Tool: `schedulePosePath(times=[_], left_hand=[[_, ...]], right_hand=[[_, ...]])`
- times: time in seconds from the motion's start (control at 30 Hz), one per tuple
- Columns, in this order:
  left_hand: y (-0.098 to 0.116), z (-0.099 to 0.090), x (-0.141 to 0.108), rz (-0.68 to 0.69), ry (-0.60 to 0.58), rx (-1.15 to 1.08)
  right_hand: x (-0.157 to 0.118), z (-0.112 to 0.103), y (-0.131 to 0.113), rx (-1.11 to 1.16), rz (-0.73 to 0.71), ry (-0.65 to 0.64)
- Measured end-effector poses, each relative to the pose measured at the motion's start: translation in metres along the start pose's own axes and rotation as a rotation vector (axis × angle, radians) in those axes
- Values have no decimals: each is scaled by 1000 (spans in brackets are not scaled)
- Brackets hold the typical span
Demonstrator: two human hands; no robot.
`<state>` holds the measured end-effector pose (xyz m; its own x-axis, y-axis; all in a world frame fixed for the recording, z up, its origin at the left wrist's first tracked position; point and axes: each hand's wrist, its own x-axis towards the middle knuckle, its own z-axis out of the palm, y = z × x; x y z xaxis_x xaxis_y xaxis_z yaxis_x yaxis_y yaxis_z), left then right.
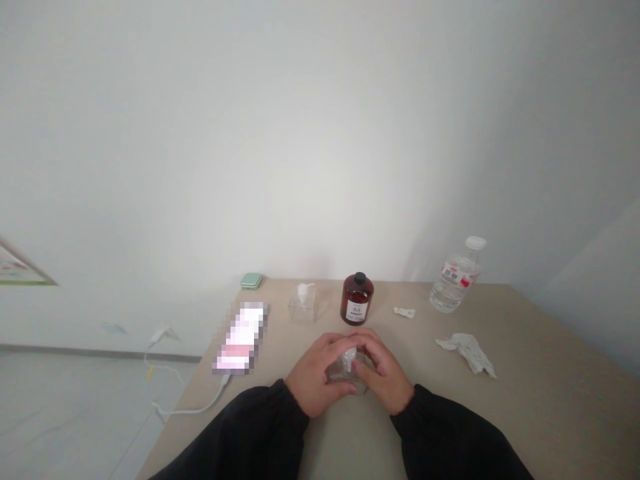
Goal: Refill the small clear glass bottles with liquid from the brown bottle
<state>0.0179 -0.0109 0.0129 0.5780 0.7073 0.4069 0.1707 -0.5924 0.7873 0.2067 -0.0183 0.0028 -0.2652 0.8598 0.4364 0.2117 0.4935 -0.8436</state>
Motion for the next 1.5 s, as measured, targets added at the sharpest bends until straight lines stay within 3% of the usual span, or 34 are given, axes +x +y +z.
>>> schedulePosePath(times=[1.5], left_hand=[[2, 0, 1, -10, 4, 10]], right_hand=[[0, -1, -2, -21, -25, -6]])
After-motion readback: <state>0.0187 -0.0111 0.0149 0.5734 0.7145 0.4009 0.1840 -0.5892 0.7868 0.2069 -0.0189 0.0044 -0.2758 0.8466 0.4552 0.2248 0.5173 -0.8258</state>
